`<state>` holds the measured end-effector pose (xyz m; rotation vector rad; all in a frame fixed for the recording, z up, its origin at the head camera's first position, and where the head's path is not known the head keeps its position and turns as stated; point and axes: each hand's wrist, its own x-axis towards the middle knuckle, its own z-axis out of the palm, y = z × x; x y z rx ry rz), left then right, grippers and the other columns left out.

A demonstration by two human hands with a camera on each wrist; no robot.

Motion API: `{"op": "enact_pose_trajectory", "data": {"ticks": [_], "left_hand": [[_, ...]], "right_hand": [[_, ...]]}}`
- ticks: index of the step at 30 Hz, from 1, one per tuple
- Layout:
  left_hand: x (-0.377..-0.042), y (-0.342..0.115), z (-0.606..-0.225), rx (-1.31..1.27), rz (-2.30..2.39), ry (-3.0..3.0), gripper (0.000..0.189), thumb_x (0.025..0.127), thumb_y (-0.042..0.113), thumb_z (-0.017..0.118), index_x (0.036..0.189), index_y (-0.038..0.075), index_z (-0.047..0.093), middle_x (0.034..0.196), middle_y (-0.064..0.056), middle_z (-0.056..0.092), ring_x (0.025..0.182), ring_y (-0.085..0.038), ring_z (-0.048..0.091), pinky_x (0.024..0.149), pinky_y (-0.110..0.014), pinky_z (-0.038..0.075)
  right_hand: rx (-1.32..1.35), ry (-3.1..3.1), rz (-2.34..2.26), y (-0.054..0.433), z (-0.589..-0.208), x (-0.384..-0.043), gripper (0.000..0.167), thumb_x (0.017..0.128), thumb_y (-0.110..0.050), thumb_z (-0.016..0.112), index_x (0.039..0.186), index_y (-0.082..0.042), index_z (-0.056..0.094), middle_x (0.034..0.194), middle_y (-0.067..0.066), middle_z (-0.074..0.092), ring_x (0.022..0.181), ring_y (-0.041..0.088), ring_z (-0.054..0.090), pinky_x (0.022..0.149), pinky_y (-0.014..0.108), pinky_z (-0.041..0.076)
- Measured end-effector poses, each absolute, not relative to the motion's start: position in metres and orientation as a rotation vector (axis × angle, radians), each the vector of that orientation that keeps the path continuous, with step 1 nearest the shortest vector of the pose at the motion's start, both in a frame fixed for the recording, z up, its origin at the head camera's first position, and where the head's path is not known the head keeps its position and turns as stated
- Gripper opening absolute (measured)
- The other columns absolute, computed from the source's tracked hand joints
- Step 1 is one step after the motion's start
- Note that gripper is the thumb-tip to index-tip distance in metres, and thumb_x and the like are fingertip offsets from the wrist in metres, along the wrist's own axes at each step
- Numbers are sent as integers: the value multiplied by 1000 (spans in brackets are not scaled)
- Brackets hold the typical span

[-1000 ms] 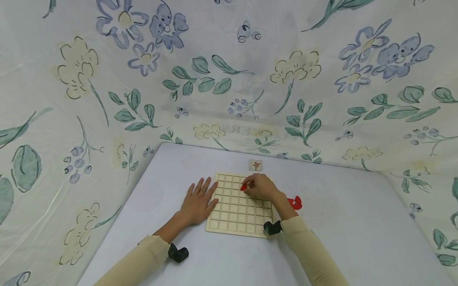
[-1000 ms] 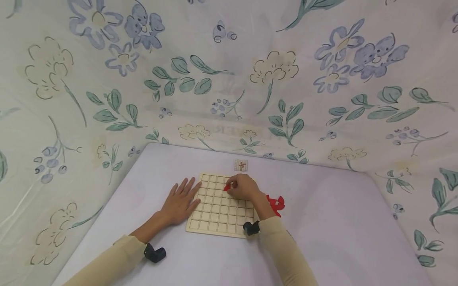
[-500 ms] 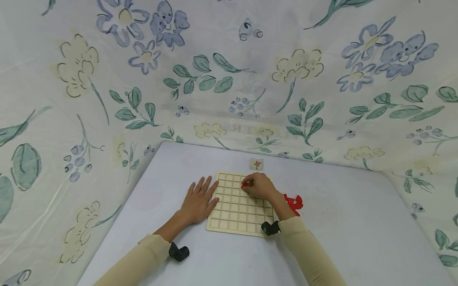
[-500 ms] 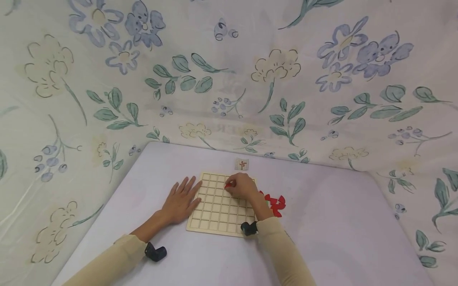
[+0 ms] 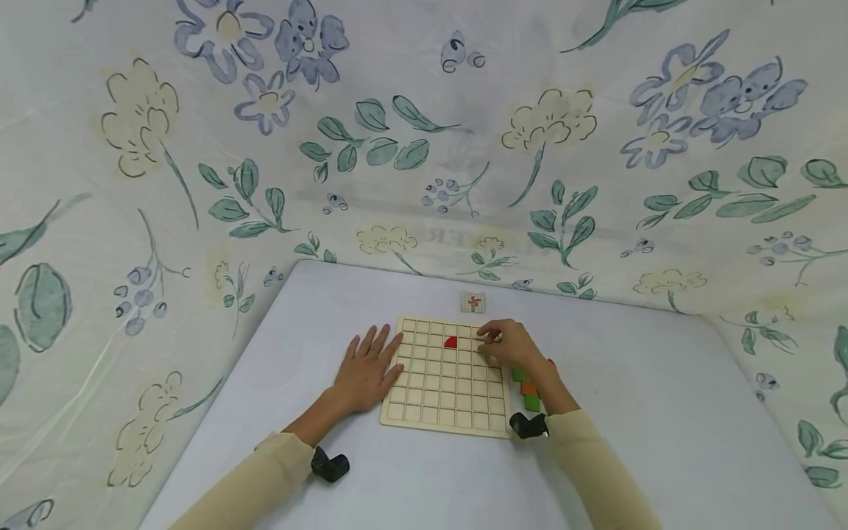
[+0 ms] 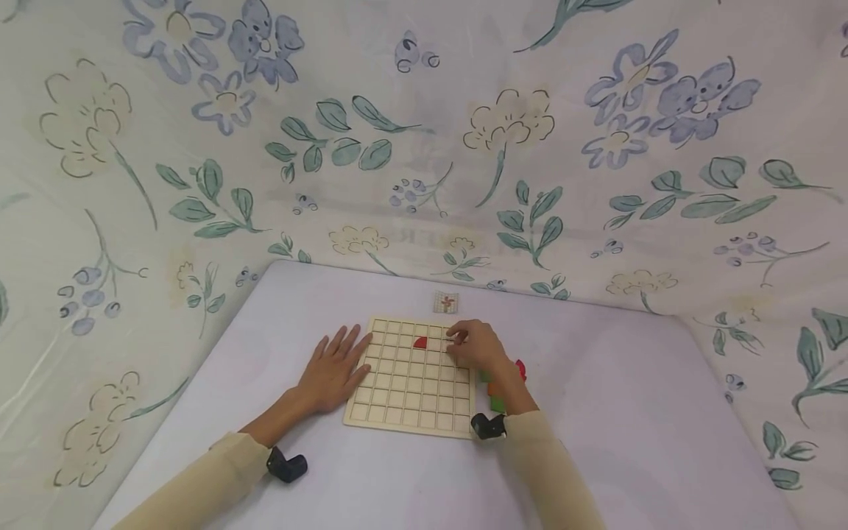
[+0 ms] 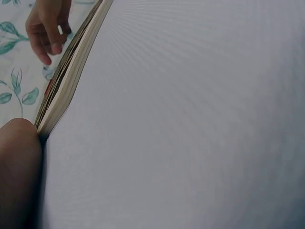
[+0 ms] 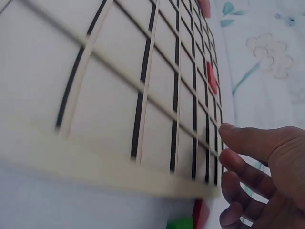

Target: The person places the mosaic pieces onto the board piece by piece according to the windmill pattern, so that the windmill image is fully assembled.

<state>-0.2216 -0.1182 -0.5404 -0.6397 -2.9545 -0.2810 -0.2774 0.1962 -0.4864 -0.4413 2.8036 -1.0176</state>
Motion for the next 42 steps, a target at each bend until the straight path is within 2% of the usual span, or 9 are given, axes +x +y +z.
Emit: {"op": "enact_pose_trajectory", "data": {"ticks": [5,15,30,36,42], "left_hand": [[-223,-117,-541,-636,-263,-2972,63,105,47,31,158,15,22,162,-16,15,148,-37,8,114,-58,9],[-225,-120,-542,-628,-263,-2968,63,105,47,31,158,15,22,162,-15,15,148,-36,8,114,-57,8],[-224,-118,-543,-640,-293,-2961,62,105,46,32,158,15,22,162,-16,16,148,-37,8,114,-58,8],[-224,-117,-545,-640,-281,-2953,63,105,47,32,158,14,23,161,-16,16,148,-37,8,114,-59,8],[-224,-118,-545,-634,-281,-2939,62,105,46,33,158,14,24,161,-17,17,147,-38,10,113,-59,10]], "right_hand": [[-386,2811,-963,229,-484,-271,25,87,-11,75,110,-3,71,85,4,63,70,19,57,59,30,49],[-163,2821,-803,280,-473,-257,29,87,-14,76,112,-2,70,90,8,63,75,22,55,63,30,53],[-217,2790,-748,291,-482,-245,17,85,-17,79,98,-8,77,84,2,61,80,22,54,66,30,51],[-246,2739,-781,293,-486,-243,10,87,-12,76,96,-7,73,81,2,57,80,20,51,67,29,48],[-266,2685,-860,292,-485,-240,12,87,-11,75,92,-4,67,78,3,56,75,20,52,63,29,48]]}}
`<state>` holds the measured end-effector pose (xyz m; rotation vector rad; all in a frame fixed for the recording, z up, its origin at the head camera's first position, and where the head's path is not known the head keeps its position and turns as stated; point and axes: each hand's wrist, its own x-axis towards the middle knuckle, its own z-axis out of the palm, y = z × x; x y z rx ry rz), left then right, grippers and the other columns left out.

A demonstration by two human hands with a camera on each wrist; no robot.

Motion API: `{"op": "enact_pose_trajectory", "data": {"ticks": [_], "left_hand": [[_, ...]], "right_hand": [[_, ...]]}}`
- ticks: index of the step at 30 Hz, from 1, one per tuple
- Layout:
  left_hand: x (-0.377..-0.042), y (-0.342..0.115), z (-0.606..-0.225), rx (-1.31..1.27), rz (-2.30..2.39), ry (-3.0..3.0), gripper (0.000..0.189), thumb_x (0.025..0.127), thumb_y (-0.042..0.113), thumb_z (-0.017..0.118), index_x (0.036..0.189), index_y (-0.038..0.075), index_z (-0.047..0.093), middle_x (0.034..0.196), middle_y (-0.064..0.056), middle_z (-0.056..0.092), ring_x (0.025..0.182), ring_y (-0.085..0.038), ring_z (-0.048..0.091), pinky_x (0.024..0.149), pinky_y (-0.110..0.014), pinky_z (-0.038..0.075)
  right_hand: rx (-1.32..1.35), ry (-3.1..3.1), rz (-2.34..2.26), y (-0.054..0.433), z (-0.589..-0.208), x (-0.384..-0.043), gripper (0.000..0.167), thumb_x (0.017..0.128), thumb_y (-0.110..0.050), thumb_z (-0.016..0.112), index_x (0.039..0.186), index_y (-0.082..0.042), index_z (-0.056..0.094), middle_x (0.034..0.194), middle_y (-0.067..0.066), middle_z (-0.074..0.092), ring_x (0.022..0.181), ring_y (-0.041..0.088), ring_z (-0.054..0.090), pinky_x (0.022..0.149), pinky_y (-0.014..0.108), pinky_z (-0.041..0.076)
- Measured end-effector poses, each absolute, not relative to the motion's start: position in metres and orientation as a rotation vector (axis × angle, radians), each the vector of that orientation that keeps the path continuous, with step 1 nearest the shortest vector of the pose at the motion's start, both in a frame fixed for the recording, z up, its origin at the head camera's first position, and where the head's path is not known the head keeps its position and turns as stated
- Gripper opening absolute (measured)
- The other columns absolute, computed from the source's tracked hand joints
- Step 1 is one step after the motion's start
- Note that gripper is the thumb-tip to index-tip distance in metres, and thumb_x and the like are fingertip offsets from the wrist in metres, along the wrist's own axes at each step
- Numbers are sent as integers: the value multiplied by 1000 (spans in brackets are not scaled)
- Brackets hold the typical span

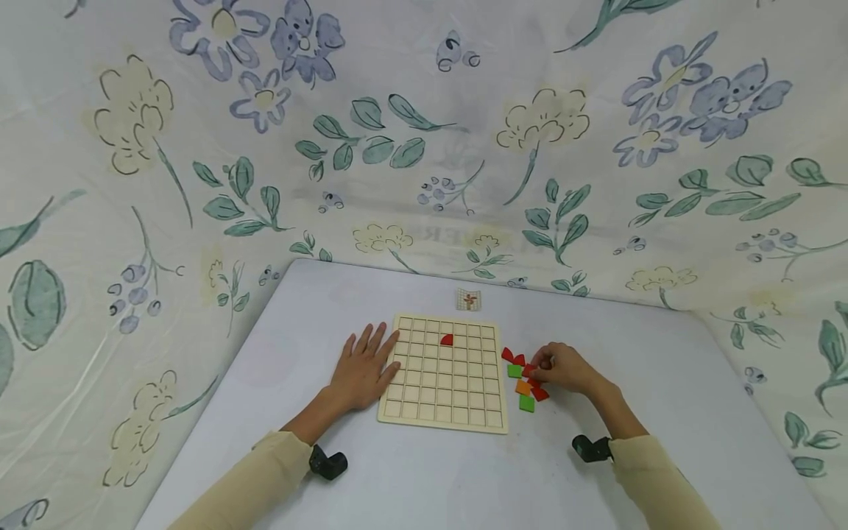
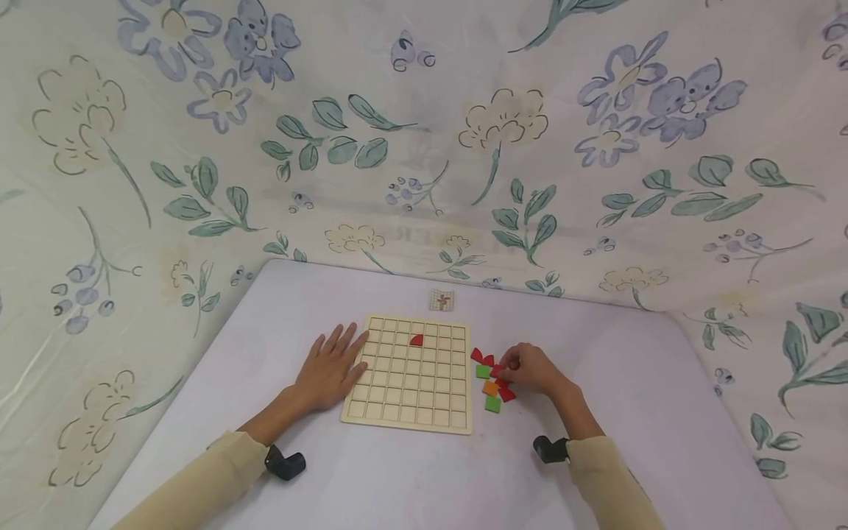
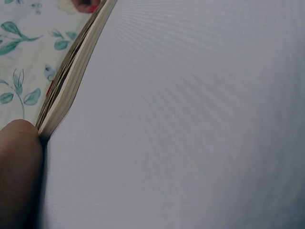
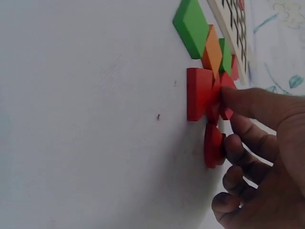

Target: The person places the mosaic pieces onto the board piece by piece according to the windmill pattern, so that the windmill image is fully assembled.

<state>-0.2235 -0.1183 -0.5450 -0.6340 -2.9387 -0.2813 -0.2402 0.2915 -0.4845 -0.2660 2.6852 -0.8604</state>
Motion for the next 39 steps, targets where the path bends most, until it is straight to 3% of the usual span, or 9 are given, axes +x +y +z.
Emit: {"op": "enact_pose_trajectory", "data": {"ticks": [7,14,17,25,31,39], "left_hand": [[-224,-118,-546,-637,-296,-2947,63,105,46,32,158,14,22,162,-16,16,148,-37,9,114,-59,8],[-223,-118,-545,-635,-284,-2954,63,105,46,32,158,15,22,162,-16,15,148,-37,9,114,-58,8],[-223,-118,-544,-635,-291,-2963,62,105,46,31,158,15,21,162,-16,15,148,-37,8,114,-58,7],[-224,-118,-545,-634,-289,-2955,63,105,46,31,158,15,22,162,-16,15,148,-38,8,114,-59,7],[-222,-119,-543,-639,-289,-2964,62,105,46,32,158,15,22,161,-16,16,147,-38,9,114,-59,8],[-222,-118,-543,-634,-275,-2947,62,105,46,33,158,14,24,161,-16,17,147,-38,10,113,-59,10]], "right_hand": [[-203,2610,-1070,293,-479,-246,14,86,-15,77,87,-4,68,80,6,65,74,24,57,64,31,50],[-252,2540,-1456,275,-477,-252,33,90,-15,73,120,-3,67,101,11,70,88,36,62,71,38,55],[-311,2525,-1504,259,-478,-253,35,92,-14,71,125,-4,66,108,11,69,89,35,63,72,37,55],[-402,2552,-1464,211,-486,-258,20,90,-12,73,108,-2,73,93,8,71,82,24,65,71,32,54],[-448,2538,-1442,182,-492,-257,14,89,-11,75,100,-3,74,92,5,71,80,18,67,72,30,54],[-347,2623,-1436,154,-497,-256,8,87,-7,76,93,-3,74,83,3,68,72,16,62,62,28,51]]}}
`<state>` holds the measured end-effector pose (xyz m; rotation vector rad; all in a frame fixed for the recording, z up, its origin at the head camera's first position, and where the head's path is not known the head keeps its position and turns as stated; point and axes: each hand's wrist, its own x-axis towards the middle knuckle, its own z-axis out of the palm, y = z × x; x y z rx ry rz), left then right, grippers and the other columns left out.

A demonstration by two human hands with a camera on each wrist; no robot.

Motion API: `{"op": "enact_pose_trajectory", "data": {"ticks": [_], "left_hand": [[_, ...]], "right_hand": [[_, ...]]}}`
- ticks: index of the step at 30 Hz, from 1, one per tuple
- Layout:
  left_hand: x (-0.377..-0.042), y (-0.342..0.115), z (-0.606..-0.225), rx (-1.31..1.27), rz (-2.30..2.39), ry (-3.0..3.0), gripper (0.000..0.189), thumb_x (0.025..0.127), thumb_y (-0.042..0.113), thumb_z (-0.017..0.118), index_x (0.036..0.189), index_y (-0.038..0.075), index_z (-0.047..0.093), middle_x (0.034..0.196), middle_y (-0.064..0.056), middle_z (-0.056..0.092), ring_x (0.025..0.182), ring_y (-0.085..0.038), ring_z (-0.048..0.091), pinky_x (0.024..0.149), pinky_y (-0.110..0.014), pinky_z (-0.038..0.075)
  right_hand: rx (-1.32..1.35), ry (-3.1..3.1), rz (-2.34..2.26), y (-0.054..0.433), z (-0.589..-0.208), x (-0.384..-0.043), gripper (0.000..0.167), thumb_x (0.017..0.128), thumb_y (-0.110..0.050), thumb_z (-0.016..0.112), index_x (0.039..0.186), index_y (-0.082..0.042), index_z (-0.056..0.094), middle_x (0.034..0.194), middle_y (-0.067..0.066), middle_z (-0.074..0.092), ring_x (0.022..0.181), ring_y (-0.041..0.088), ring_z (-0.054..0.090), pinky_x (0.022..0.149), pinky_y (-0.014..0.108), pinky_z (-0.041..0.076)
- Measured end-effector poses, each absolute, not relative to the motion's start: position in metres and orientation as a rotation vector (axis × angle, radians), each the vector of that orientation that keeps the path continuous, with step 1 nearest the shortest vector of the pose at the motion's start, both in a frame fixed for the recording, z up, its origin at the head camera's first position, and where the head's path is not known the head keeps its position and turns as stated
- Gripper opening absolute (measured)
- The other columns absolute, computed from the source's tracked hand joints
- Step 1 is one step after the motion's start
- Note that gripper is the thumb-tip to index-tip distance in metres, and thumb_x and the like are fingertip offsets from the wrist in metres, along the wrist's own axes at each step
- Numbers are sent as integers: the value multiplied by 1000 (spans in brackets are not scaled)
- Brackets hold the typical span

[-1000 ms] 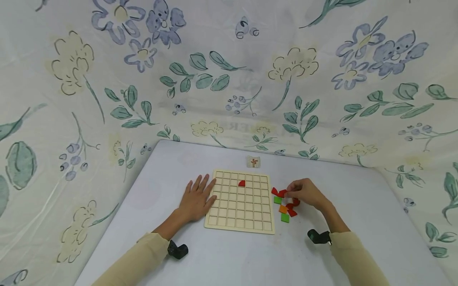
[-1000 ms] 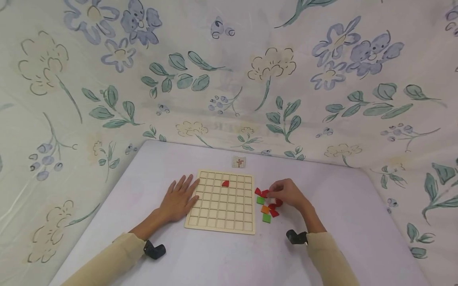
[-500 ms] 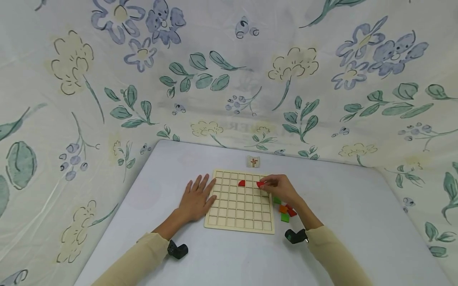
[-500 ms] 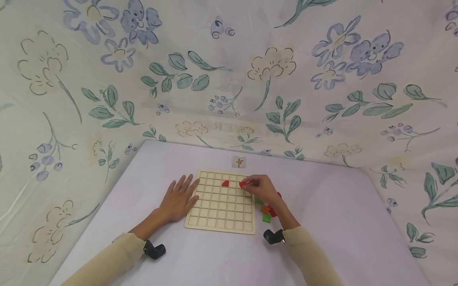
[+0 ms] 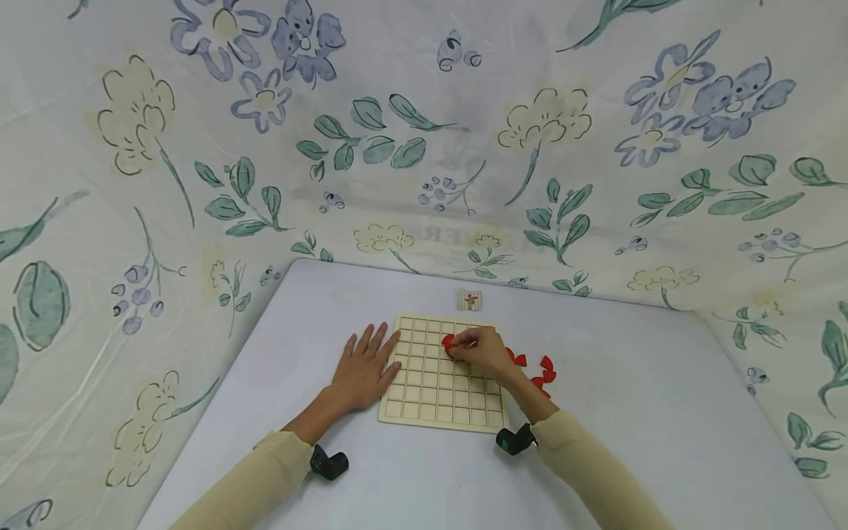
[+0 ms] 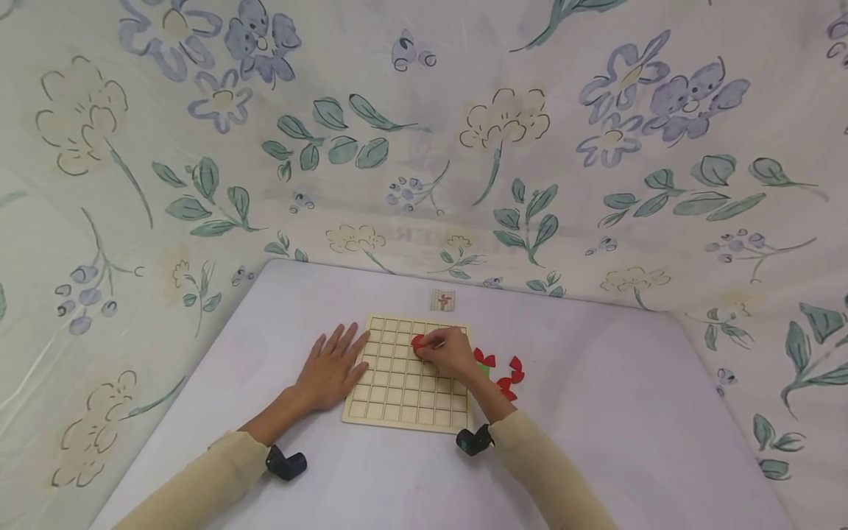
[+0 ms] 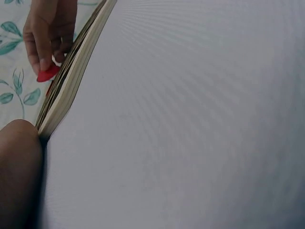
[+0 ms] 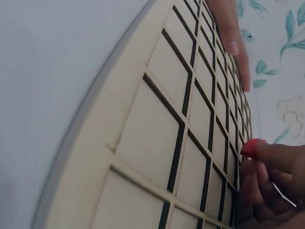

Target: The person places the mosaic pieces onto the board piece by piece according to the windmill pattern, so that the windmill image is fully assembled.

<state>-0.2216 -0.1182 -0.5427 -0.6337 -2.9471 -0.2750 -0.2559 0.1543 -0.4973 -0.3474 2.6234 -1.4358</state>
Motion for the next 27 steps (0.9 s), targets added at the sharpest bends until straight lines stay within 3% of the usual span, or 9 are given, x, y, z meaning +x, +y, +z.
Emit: {"op": "enact_pose_trajectory", "data": {"ticks": [15,27], "left_hand": [[-221,-117,-540,-633,-282,-2953,62,105,45,33,158,14,24,162,-16,16,148,-37,9,114,-59,9],[-220,-118,-540,-630,-299,-2950,62,105,45,34,157,14,25,161,-17,18,147,-38,10,113,-59,10]], "right_hand": [[-436,2867,-1262,144,-500,-257,4,83,-5,79,86,-2,77,79,4,71,66,14,65,59,29,52],[-573,2875,-952,143,-488,-266,5,86,-7,76,89,-4,79,79,1,71,66,12,62,58,29,51]]}}
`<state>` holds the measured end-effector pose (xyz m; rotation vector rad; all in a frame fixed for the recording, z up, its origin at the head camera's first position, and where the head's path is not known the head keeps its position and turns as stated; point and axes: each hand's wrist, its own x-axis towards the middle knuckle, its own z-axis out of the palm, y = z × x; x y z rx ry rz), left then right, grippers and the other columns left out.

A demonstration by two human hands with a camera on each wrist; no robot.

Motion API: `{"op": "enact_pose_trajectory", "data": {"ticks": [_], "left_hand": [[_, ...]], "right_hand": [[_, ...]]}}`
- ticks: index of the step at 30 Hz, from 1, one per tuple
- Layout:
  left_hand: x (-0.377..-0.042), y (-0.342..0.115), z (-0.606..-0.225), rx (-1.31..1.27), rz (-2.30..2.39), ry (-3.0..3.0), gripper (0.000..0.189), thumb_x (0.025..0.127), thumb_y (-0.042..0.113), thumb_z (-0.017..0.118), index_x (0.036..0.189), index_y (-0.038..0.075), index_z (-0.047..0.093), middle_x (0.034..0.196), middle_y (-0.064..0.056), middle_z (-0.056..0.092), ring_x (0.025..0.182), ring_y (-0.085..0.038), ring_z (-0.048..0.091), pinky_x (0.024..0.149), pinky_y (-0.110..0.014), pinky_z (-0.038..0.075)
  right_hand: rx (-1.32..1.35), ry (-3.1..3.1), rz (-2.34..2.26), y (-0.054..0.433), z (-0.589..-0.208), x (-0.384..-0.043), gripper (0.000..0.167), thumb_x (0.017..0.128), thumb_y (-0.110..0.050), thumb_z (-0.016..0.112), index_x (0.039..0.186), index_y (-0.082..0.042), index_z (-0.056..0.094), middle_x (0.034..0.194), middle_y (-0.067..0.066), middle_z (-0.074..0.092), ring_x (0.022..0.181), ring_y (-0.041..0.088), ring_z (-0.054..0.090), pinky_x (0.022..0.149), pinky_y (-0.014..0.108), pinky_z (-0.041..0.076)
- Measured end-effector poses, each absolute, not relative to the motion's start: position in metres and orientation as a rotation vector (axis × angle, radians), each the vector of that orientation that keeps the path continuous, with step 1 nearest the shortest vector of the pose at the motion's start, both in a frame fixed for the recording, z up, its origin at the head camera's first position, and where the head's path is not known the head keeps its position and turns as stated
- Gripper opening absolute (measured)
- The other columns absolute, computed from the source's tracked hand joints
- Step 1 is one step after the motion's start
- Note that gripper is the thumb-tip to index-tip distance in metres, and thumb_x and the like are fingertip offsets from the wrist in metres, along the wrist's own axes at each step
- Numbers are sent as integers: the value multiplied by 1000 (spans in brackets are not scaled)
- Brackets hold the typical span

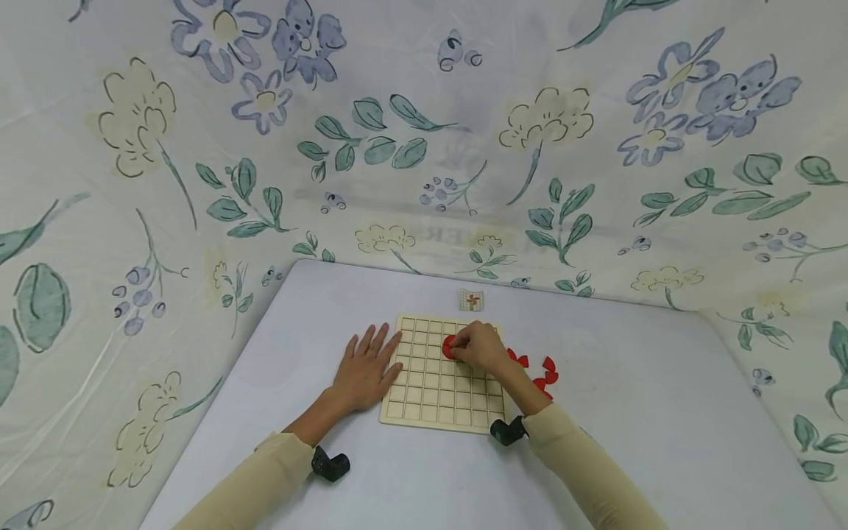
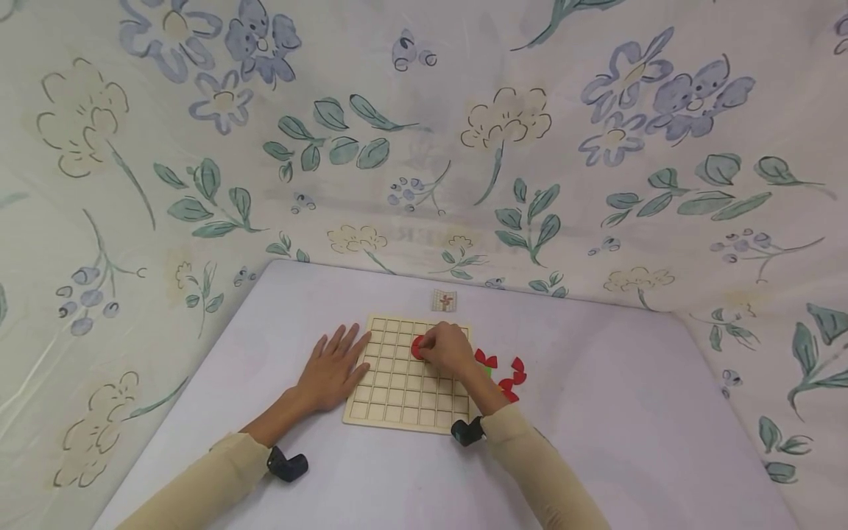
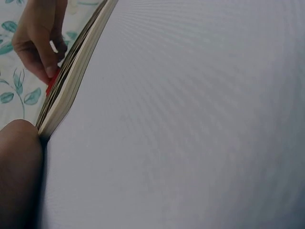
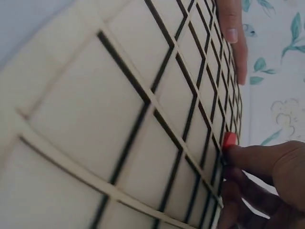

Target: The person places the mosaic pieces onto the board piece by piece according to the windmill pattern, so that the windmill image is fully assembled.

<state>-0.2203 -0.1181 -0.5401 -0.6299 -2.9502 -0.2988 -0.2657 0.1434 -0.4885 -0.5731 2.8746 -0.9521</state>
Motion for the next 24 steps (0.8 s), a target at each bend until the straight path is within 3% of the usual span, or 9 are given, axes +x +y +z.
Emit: {"op": "enact_pose_trajectory", "data": {"ticks": [9,17,24], "left_hand": [[-220,-118,-541,-630,-282,-2949,62,105,46,33,158,14,25,161,-16,17,147,-37,10,113,-59,11],[-221,-117,-542,-626,-278,-2949,62,105,46,32,158,15,24,161,-15,17,147,-37,10,114,-59,10],[-221,-117,-541,-619,-264,-2955,62,105,46,32,158,15,24,161,-15,17,147,-37,10,113,-59,11]], "right_hand": [[-568,2920,-601,133,-478,-270,20,82,-32,82,69,-19,73,63,-11,60,56,10,54,49,29,44],[-581,2935,-512,132,-477,-273,17,81,-33,83,73,-21,75,66,-12,62,59,9,56,52,29,47],[-476,2910,-653,130,-478,-272,24,81,-29,83,64,-16,71,59,-7,61,53,13,55,46,29,45]]}}
